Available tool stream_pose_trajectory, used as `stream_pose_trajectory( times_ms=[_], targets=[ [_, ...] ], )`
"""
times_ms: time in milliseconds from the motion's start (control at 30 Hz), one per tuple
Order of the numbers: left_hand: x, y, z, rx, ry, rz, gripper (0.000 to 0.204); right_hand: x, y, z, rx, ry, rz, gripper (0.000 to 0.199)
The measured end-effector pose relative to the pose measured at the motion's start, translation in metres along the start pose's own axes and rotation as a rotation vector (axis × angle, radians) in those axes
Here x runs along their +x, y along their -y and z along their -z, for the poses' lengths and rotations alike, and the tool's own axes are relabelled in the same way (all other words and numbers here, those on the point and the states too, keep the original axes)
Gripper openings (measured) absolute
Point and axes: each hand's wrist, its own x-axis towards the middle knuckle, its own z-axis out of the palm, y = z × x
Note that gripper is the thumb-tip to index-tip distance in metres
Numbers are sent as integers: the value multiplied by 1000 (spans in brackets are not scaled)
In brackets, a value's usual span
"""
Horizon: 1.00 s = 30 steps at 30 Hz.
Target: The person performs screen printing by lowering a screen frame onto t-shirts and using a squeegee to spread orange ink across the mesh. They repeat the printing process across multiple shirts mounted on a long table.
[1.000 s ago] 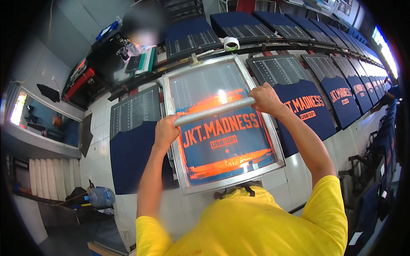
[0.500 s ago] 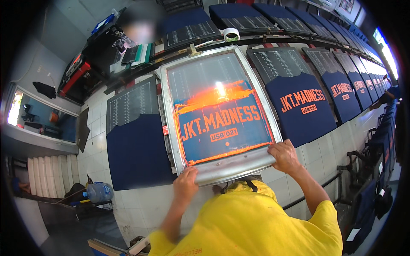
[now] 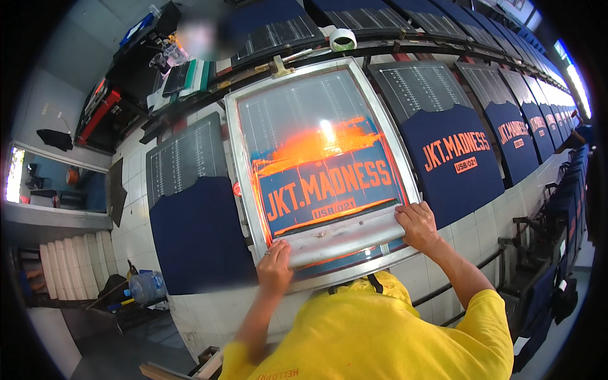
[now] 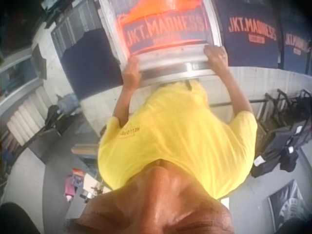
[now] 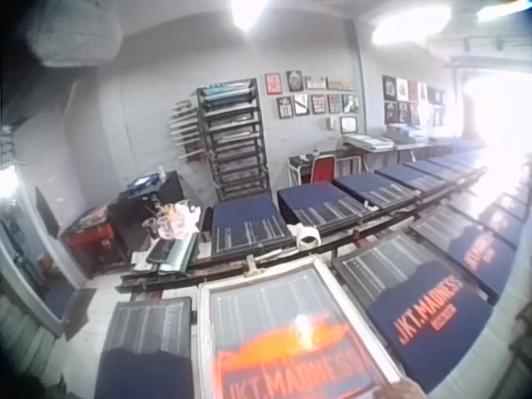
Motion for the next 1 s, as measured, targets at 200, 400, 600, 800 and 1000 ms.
stream_pose_trajectory(
  times_ms=[200, 400, 600, 800, 1000],
  targets=[
    [66, 42, -9, 18, 22, -19, 44, 62, -35, -12, -11, 9, 7, 41],
    [128, 76, -18, -1, 37, 5, 42, 123, -67, -24, -36, 31, -26, 36],
    [167, 92, -10, -7, 113, 30, 35, 170, -84, -9, -78, 161, -18, 22],
    [191, 74, 27, -50, 187, 108, 37, 187, -86, 18, -68, 216, -82, 20],
    [202, 74, 45, -25, 67, 83, 14, 198, -79, 60, -68, 85, -48, 17]
  ],
)
